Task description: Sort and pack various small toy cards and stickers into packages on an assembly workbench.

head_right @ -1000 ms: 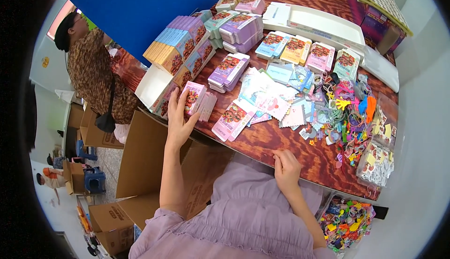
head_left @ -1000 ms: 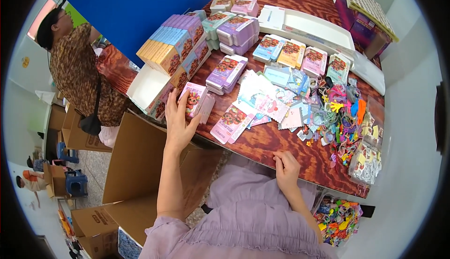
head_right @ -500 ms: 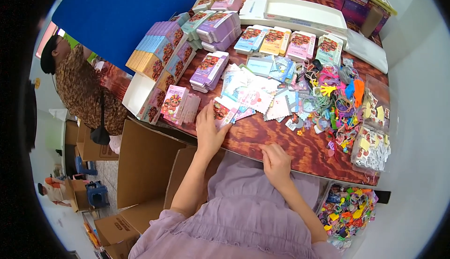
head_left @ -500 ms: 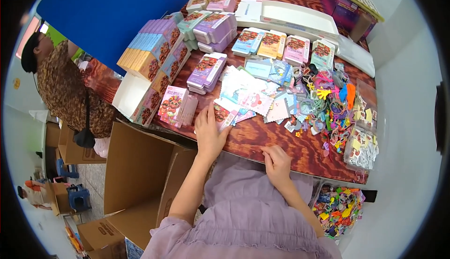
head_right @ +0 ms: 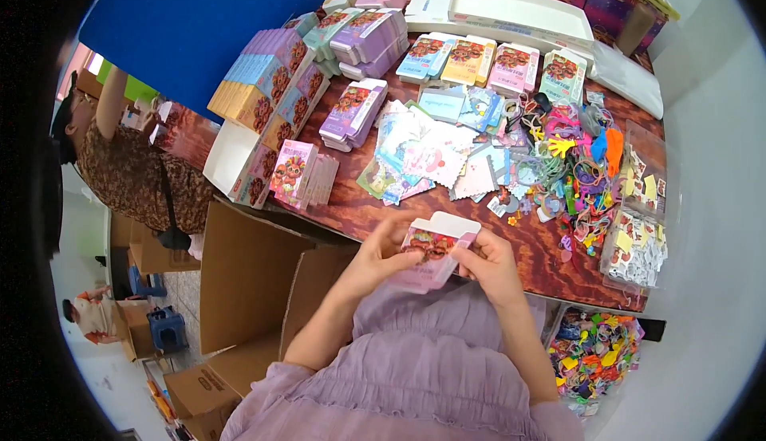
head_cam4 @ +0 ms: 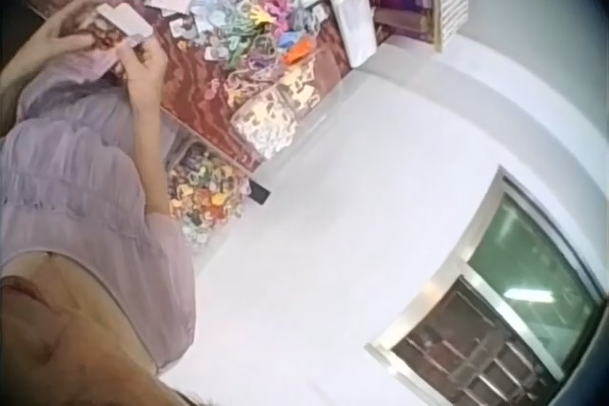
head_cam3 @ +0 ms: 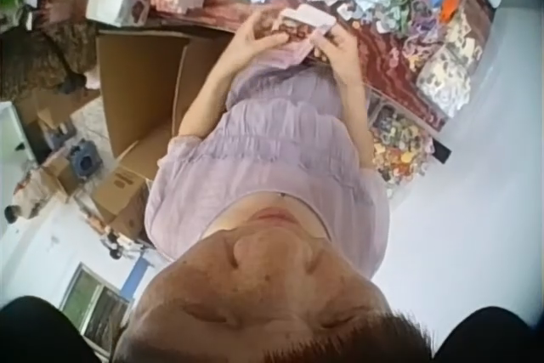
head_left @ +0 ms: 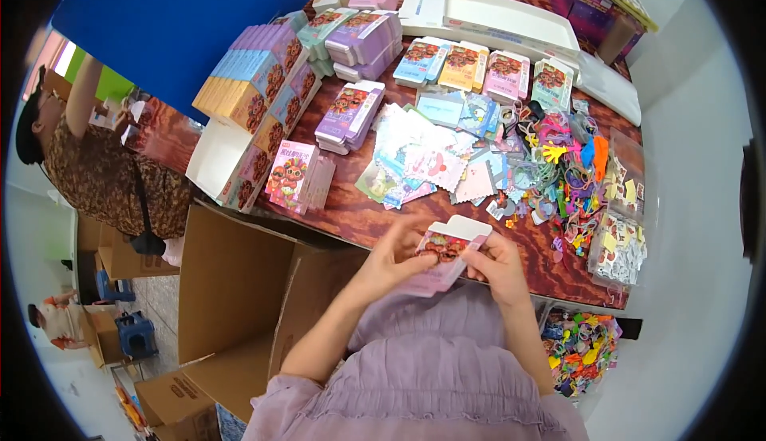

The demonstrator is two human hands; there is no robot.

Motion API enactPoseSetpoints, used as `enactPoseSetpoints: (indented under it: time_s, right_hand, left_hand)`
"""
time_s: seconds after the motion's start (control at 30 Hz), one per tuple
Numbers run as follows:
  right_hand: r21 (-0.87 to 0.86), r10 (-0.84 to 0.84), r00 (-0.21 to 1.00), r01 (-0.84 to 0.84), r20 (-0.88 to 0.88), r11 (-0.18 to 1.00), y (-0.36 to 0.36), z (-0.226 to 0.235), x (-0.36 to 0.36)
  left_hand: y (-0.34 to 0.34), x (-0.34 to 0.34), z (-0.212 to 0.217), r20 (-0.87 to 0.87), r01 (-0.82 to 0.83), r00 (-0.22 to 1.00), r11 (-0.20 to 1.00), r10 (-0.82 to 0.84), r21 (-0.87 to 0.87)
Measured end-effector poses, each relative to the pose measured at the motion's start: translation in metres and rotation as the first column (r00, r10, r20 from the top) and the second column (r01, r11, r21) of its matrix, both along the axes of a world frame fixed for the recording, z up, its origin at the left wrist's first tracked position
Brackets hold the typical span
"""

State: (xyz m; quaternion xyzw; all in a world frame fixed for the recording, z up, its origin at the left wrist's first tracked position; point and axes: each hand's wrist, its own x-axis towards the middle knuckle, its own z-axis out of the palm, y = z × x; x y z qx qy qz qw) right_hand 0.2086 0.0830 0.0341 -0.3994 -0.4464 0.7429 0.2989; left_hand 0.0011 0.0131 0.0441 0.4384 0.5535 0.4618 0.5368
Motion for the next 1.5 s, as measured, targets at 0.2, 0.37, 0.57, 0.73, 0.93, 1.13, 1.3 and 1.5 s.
enactPoseSetpoints:
  time_s: [0.2,0.37,0.57,0.73,0.93,1.13,1.3,1.5]
  right_hand:
    - [0.302,-0.079,0.949,-0.018,0.307,0.953,-0.011,0.025,-0.009]
    - [0.801,-0.231,0.926,-0.111,0.298,0.589,-0.006,0.032,-0.006]
    - [0.588,0.092,0.988,-0.148,0.125,0.795,0.002,0.022,0.008]
    - [0.317,-0.012,0.992,0.052,-0.126,0.947,-0.017,0.029,-0.006]
    - [0.565,-0.076,0.985,-0.027,0.157,0.825,-0.017,0.013,0.002]
    - [0.267,-0.356,0.925,0.378,-0.130,0.886,-0.023,0.022,-0.004]
    - [0.358,-0.251,0.967,0.248,-0.039,0.900,-0.017,0.008,0.013]
    - [0.394,-0.144,0.988,0.110,0.058,0.913,-0.021,0.004,0.017]
  left_hand:
    - [-0.002,0.014,-0.022,0.705,0.394,0.704,0.872,-0.085,-0.289]
    - [0.001,0.021,-0.005,0.546,0.338,0.809,0.932,-0.217,-0.131]
    - [0.001,0.017,-0.003,0.395,0.221,0.905,0.968,-0.159,-0.118]
    - [-0.002,0.016,-0.025,0.585,0.223,0.800,0.972,-0.136,-0.078]
    - [-0.003,0.033,-0.035,0.676,0.159,0.737,0.974,-0.008,-0.162]
    - [-0.007,0.032,-0.002,0.329,0.049,0.944,0.994,-0.016,-0.093]
    - [-0.006,0.033,0.012,-0.162,0.033,0.987,0.989,-0.009,0.146]
    - [-0.001,0.026,0.017,-0.234,0.191,0.960,0.971,-0.154,0.144]
